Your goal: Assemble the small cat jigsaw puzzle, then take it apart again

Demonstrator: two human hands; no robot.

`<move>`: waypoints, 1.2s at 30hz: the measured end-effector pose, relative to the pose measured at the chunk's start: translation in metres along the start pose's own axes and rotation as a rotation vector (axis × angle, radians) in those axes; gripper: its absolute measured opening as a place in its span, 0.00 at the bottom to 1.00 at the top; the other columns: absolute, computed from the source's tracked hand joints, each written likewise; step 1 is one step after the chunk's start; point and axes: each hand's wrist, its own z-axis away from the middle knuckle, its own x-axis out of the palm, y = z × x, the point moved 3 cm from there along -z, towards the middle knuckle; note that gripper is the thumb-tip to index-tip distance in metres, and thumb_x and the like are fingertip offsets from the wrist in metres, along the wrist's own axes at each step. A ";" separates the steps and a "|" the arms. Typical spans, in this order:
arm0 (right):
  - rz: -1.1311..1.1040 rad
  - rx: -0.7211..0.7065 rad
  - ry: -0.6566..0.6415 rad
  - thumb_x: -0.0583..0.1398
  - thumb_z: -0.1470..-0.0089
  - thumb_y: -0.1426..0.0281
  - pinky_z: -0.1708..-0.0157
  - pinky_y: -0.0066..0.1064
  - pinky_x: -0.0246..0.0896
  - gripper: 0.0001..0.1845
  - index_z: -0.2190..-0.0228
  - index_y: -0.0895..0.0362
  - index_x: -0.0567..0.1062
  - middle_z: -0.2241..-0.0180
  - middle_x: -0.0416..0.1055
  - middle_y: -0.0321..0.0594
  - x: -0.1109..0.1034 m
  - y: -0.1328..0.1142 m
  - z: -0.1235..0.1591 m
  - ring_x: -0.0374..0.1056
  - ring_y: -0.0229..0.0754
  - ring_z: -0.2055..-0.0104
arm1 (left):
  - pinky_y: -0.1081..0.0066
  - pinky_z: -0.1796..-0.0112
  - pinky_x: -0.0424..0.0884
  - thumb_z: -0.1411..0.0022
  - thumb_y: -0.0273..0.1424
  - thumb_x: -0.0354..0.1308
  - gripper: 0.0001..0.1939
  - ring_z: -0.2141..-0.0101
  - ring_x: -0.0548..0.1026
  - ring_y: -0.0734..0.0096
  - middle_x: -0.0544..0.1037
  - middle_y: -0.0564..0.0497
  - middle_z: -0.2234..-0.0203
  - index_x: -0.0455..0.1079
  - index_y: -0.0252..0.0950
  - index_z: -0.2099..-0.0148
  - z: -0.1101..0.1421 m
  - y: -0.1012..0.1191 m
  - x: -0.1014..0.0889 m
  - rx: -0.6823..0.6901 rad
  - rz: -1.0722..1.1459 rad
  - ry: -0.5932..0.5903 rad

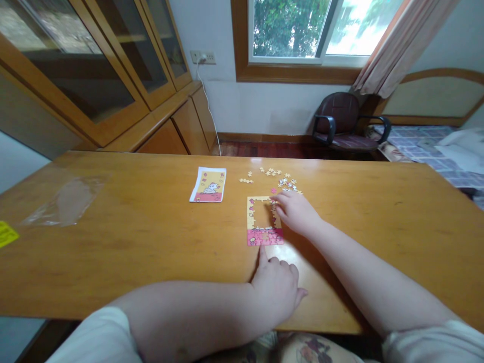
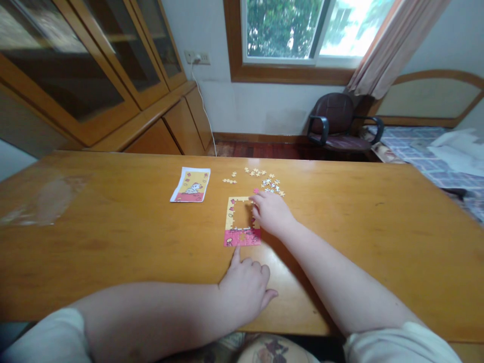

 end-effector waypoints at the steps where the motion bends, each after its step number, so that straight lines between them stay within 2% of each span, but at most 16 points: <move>1: 0.048 0.039 0.028 0.51 0.39 0.70 0.51 0.38 0.57 0.19 0.51 0.58 0.74 0.53 0.72 0.50 0.000 0.012 -0.004 0.66 0.48 0.53 | 0.38 0.48 0.52 0.37 0.48 0.49 0.24 0.64 0.75 0.54 0.78 0.41 0.67 0.72 0.31 0.57 0.000 0.000 0.000 0.001 0.002 -0.005; 4: 0.145 0.108 0.058 0.50 0.38 0.62 0.49 0.48 0.54 0.23 0.44 0.53 0.68 0.43 0.65 0.49 0.007 0.036 -0.011 0.61 0.55 0.49 | 0.38 0.47 0.50 0.37 0.49 0.49 0.24 0.65 0.75 0.55 0.78 0.42 0.67 0.71 0.32 0.57 0.000 0.000 0.000 0.003 0.000 -0.001; 8: 0.166 0.129 0.042 0.50 0.38 0.58 0.48 0.52 0.50 0.23 0.43 0.44 0.67 0.38 0.58 0.45 0.025 0.047 -0.013 0.56 0.57 0.44 | 0.38 0.46 0.49 0.37 0.49 0.49 0.24 0.65 0.74 0.55 0.78 0.42 0.67 0.71 0.32 0.57 0.000 -0.001 0.002 0.008 -0.012 0.014; 12: 0.160 0.155 0.075 0.51 0.39 0.60 0.46 0.51 0.46 0.19 0.49 0.43 0.73 0.41 0.62 0.42 0.031 0.051 -0.015 0.54 0.56 0.43 | 0.38 0.46 0.50 0.37 0.49 0.49 0.24 0.65 0.75 0.55 0.78 0.42 0.68 0.71 0.32 0.57 0.000 -0.001 0.001 0.007 -0.010 0.007; 18: 0.150 0.195 0.225 0.56 0.42 0.61 0.46 0.47 0.43 0.17 0.54 0.51 0.77 0.47 0.69 0.46 0.033 0.059 -0.018 0.56 0.54 0.46 | 0.40 0.49 0.55 0.37 0.49 0.51 0.23 0.64 0.74 0.54 0.78 0.41 0.67 0.71 0.32 0.57 0.000 -0.001 0.000 0.001 -0.003 0.011; 24: 0.064 0.231 0.251 0.59 0.42 0.61 0.48 0.45 0.46 0.12 0.66 0.52 0.81 0.55 0.74 0.44 0.036 0.063 -0.021 0.59 0.52 0.48 | 0.39 0.49 0.55 0.37 0.49 0.49 0.24 0.64 0.75 0.55 0.78 0.42 0.68 0.71 0.32 0.57 0.000 0.000 -0.001 0.012 -0.014 0.017; 30: -0.007 0.274 0.169 0.60 0.43 0.66 0.49 0.42 0.48 0.09 0.67 0.54 0.80 0.56 0.73 0.44 0.033 0.059 -0.023 0.60 0.50 0.49 | 0.37 0.48 0.52 0.37 0.49 0.50 0.24 0.64 0.74 0.55 0.78 0.42 0.68 0.71 0.32 0.57 0.000 -0.001 0.003 0.017 -0.018 0.037; 36: -0.013 0.364 0.073 0.61 0.46 0.64 0.52 0.43 0.50 0.08 0.68 0.54 0.79 0.58 0.73 0.45 0.023 0.050 -0.017 0.60 0.51 0.51 | 0.39 0.49 0.55 0.37 0.49 0.51 0.24 0.64 0.75 0.54 0.78 0.42 0.68 0.71 0.32 0.57 0.001 0.000 -0.002 0.013 -0.015 0.012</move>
